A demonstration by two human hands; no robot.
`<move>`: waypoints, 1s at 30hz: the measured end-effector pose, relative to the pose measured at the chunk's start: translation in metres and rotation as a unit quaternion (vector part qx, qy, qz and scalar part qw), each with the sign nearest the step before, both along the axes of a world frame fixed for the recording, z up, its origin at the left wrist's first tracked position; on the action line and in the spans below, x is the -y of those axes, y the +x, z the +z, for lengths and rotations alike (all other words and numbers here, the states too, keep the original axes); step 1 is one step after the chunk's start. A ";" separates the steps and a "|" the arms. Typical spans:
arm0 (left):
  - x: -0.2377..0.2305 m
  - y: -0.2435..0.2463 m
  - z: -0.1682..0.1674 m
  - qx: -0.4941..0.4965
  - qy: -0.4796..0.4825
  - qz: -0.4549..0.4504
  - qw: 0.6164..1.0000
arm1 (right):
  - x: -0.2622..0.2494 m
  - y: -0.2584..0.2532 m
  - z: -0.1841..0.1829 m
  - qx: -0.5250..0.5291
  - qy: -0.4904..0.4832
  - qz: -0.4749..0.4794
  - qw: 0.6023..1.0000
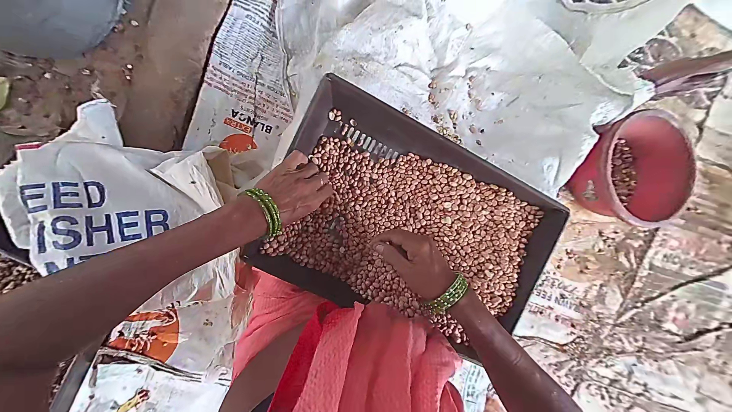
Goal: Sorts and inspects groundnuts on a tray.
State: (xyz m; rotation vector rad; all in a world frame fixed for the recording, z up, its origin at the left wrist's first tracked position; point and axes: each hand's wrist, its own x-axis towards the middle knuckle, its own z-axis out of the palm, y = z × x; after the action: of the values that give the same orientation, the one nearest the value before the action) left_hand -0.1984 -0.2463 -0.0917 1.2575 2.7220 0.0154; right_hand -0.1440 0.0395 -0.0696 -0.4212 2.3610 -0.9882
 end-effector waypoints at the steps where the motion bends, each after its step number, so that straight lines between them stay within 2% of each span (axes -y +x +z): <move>1: -0.001 0.000 -0.003 -0.012 0.003 0.001 1.000 | -0.004 0.000 0.003 0.010 0.004 -0.006 1.000; 3: -0.002 0.000 -0.002 -0.012 0.020 0.008 1.000 | -0.006 0.001 0.007 0.053 -0.011 -0.028 0.998; 5: -0.011 0.004 0.002 -0.009 0.116 0.023 0.993 | -0.005 0.004 0.007 0.149 -0.092 -0.099 0.980; 7: -0.033 0.014 0.013 0.014 0.223 0.054 0.973 | -0.001 0.008 0.004 0.243 -0.212 -0.176 0.930; 9: -0.051 0.021 0.028 0.033 0.260 0.066 0.963 | 0.002 0.009 0.001 0.301 -0.298 -0.228 0.876; 10: -0.054 0.022 0.034 0.041 0.257 0.079 0.962 | 0.001 0.007 0.002 0.305 -0.316 -0.243 0.865; 11: -0.054 0.022 0.039 0.053 0.252 0.097 0.961 | -0.002 0.004 0.004 0.287 -0.314 -0.254 0.869; 13: -0.047 0.027 0.042 0.073 0.265 0.128 0.953 | -0.012 -0.005 0.011 0.182 -0.239 -0.262 0.917; 15: -0.036 0.039 0.042 0.091 0.279 0.139 0.946 | -0.024 -0.015 0.009 -0.041 -0.068 -0.206 0.975; 17: -0.021 0.052 0.042 0.095 0.292 0.173 0.936 | -0.034 -0.026 -0.006 -0.245 0.073 -0.108 0.961; 20: 0.010 0.066 0.052 0.089 0.276 0.263 0.920 | -0.034 -0.034 -0.023 -0.316 0.158 -0.021 0.935; 22: 0.028 0.075 0.057 0.080 0.273 0.314 0.906 | -0.032 -0.035 -0.029 -0.293 0.163 -0.007 0.942; 24: 0.039 0.081 0.057 0.069 0.275 0.333 0.899 | -0.032 -0.039 -0.026 -0.260 0.111 -0.051 0.958; 27: 0.045 0.088 0.054 0.086 0.271 0.330 0.900 | -0.037 -0.043 -0.010 -0.087 -0.070 -0.184 0.977; 29: 0.045 0.090 0.052 0.096 0.275 0.318 0.902 | -0.045 -0.044 0.000 0.061 -0.219 -0.215 0.950; 30: 0.043 0.092 0.052 0.098 0.275 0.315 0.903 | -0.046 -0.044 0.002 0.108 -0.247 -0.206 0.941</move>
State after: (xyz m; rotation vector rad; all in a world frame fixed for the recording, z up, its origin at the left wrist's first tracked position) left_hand -0.1063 -0.2895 -0.0396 0.3414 2.8888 0.9739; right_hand -0.1884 0.0852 -0.0672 0.0174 2.0203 -1.7407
